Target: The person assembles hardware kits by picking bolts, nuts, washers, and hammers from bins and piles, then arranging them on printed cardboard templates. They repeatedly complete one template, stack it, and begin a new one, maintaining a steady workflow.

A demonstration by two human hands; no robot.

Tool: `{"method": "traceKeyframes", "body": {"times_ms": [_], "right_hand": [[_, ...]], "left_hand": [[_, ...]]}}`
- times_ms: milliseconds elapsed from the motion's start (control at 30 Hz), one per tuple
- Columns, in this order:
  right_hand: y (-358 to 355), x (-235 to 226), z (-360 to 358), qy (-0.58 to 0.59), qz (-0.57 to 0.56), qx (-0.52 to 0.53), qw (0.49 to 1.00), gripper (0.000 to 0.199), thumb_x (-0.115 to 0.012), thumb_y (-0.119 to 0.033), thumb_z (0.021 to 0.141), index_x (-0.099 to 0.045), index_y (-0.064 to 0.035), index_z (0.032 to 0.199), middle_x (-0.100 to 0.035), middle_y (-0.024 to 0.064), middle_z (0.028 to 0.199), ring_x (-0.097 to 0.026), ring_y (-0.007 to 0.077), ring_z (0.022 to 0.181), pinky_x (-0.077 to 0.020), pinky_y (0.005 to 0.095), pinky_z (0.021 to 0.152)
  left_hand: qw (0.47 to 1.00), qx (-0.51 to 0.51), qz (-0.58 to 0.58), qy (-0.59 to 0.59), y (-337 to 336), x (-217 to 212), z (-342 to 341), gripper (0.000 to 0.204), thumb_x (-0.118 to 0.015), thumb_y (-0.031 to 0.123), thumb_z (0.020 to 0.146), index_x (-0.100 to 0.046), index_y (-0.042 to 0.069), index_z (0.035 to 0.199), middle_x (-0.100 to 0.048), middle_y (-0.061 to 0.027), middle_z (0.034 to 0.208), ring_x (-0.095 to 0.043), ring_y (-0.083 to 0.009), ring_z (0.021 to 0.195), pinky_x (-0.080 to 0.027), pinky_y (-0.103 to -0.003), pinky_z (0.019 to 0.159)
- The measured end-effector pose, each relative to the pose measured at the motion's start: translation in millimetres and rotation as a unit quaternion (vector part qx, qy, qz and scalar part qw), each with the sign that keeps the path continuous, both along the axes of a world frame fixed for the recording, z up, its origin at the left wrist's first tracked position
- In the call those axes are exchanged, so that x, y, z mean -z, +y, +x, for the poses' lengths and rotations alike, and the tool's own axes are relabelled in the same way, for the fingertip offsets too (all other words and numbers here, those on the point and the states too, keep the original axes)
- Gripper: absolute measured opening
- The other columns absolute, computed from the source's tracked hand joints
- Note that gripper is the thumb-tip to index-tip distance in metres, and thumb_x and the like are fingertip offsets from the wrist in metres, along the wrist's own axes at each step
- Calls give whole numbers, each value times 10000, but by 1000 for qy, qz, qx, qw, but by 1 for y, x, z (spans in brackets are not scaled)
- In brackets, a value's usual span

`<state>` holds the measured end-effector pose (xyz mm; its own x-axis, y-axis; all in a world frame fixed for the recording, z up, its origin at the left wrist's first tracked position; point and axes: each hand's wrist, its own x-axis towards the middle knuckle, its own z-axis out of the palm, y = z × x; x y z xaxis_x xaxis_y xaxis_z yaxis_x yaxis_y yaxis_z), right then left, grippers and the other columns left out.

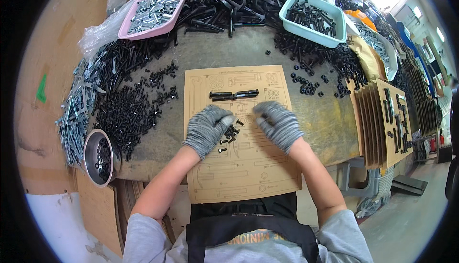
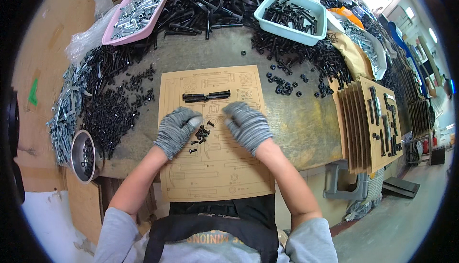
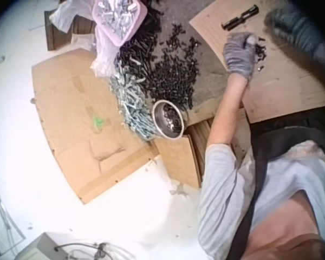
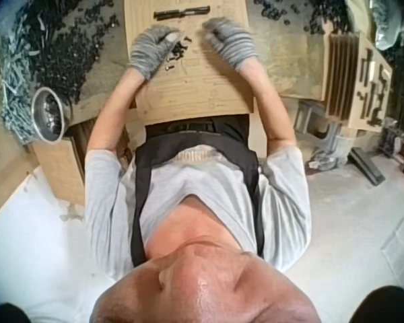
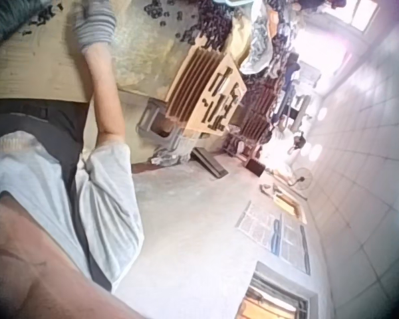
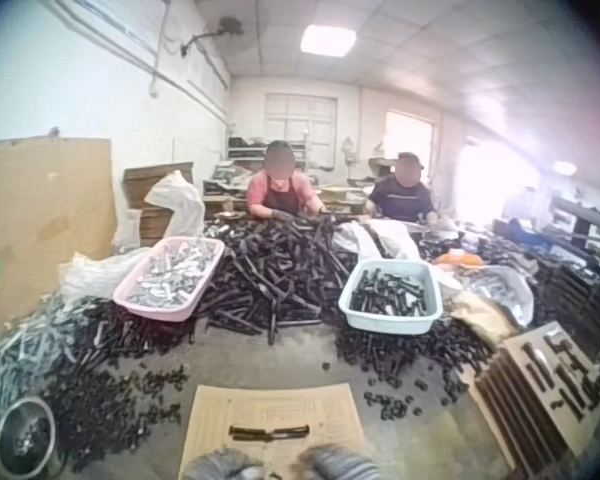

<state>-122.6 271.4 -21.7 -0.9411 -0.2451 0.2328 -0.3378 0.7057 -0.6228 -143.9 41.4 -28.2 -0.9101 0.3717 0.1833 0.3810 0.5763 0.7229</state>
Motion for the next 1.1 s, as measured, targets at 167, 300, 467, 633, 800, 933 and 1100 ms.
{"method": "traceKeyframes", "body": {"times_ms": [167, 300, 467, 633, 800, 933, 1100], "right_hand": [[-34, -9, -13, -51, 157, -108, 980, 205, -598, -187, 833, -650, -91, 1006, -636, 111, 968, -632, 309, 857, -518, 400, 754], [-36, 5, -22, -56, 292, -69, 952, 214, -588, -195, 828, -648, -99, 1010, -641, 112, 915, -642, 321, 795, -526, 422, 712], [-11, 13, -44, -181, -92, 94, 975, 203, -680, -223, 760, -686, -39, 846, -687, 149, 823, -652, 290, 766, -520, 367, 711], [-15, 15, -46, -109, 9, 88, 990, 192, -661, -238, 794, -701, -76, 888, -680, 133, 837, -641, 297, 788, -507, 370, 747], [-11, 15, -45, -63, 53, 51, 995, 189, -637, -256, 819, -702, -100, 901, -663, 117, 872, -623, 300, 834, -493, 393, 764], [-9, 18, -46, -54, 84, 39, 994, 182, -626, -264, 822, -680, -99, 875, -646, 113, 854, -615, 308, 830, -488, 409, 752], [-13, 22, -45, 19, 71, 17, 997, 133, -668, -187, 798, -692, -88, 883, -655, 110, 842, -626, 298, 790, -503, 368, 713]], "left_hand": [[995, -70, -26, -61, -4, -8, -14, 200, -640, 209, 851, -685, 45, 957, -665, -125, 924, -635, -270, 884, -500, -346, 811], [997, -9, -54, 48, 10, 3, -24, 184, -633, 183, 839, -676, 71, 978, -651, -98, 920, -627, -266, 874, -501, -356, 806], [984, 12, -154, 89, 40, 8, -26, 192, -629, 183, 815, -680, 93, 976, -637, -75, 887, -612, -264, 864, -498, -380, 781], [988, 0, -154, 8, 45, 1, -23, 362, -665, 263, 792, -636, 107, 1117, -656, -105, 983, -615, -277, 950, -489, -399, 831], [989, -20, -140, 53, 29, 15, -20, 349, -686, 272, 789, -649, 90, 1085, -659, -107, 960, -629, -281, 911, -493, -384, 819], [985, -6, -169, -34, 34, -1, -22, 236, -673, 277, 800, -690, 91, 944, -647, -88, 898, -626, -274, 852, -492, -389, 772], [978, -25, -207, -8, 42, -1, -23, 224, -651, 286, 815, -692, 87, 909, -642, -86, 870, -624, -269, 830, -489, -394, 747]]}}
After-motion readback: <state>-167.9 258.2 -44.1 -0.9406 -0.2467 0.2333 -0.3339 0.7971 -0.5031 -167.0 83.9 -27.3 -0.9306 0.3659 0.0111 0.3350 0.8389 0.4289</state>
